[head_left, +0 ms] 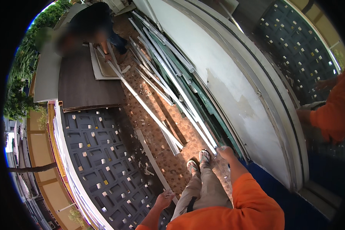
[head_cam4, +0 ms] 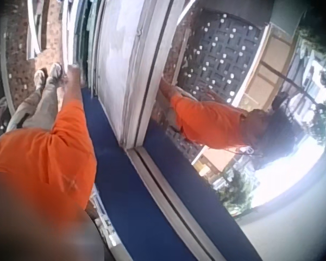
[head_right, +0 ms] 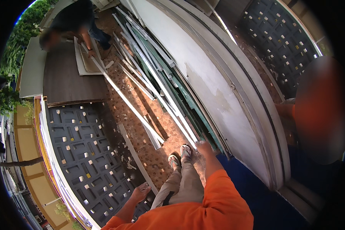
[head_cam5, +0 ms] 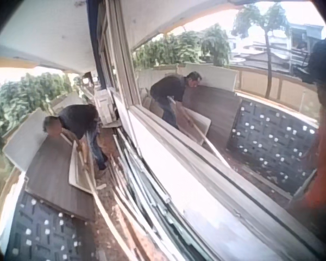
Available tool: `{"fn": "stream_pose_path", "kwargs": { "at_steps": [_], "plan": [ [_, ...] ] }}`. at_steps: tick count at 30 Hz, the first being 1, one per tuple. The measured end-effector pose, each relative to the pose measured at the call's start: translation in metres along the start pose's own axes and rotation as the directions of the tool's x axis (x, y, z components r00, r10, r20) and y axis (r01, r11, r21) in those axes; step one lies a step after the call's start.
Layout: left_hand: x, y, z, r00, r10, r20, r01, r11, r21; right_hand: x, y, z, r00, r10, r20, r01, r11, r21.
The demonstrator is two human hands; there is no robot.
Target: The person repeatedly picks up long metal frames and window profiles from a pile on the ground and places them into the bed of a yellow truck. The person handles the items one at a time or in small groups, lifting and tossing them into the truck while another person assists by arranging the load.
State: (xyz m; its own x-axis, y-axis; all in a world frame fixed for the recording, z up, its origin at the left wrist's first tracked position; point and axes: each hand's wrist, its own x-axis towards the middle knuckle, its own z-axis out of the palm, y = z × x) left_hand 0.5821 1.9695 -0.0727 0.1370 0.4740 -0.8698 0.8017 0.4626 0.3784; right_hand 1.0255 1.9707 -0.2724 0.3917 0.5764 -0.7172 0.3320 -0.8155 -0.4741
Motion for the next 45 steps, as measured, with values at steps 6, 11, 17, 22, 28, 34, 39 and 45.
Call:
{"fn": "stream_pose_path", "kwargs": {
  "at_steps": [6,11,17,22,28,34,39,45],
  "plan": [
    [0.111,0.072,0.018,0.98,0.048,0.192,-0.105,0.947,0.302,0.019,0.045,0.009,0.998,0.057,-0.041,-0.054,0.994,0.09],
    [0.222,0.093,0.091,0.962,0.177,0.207,-0.202,0.973,0.109,0.067,0.096,0.049,0.988,0.154,0.01,-0.154,0.978,0.143],
    [0.354,0.112,0.149,0.993,0.042,0.107,-0.021,0.981,-0.19,0.145,0.103,0.083,0.983,0.156,0.096,-0.166,0.979,0.116],
    [0.456,0.085,0.173,1.0,-0.004,-0.005,0.003,0.973,-0.23,0.208,0.114,0.105,0.997,0.068,0.04,-0.072,0.993,0.097],
    [0.536,0.041,0.2,0.992,0.115,0.053,-0.108,0.986,-0.131,0.28,0.124,0.13,0.998,-0.027,-0.049,0.03,0.998,0.062],
    [0.585,0.055,0.221,0.981,-0.116,0.154,0.191,0.701,-0.687,0.32,0.135,0.152,1.0,-0.011,-0.024,0.012,0.997,0.08],
    [0.622,0.06,0.241,0.946,0.065,0.317,0.252,0.467,-0.847,0.337,0.141,0.166,0.995,0.102,-0.012,-0.101,0.992,0.071],
    [0.609,0.077,0.257,0.961,0.146,0.236,0.109,0.582,-0.806,0.319,0.126,0.158,0.999,-0.006,0.045,-0.007,0.961,0.276]
  ]
}}
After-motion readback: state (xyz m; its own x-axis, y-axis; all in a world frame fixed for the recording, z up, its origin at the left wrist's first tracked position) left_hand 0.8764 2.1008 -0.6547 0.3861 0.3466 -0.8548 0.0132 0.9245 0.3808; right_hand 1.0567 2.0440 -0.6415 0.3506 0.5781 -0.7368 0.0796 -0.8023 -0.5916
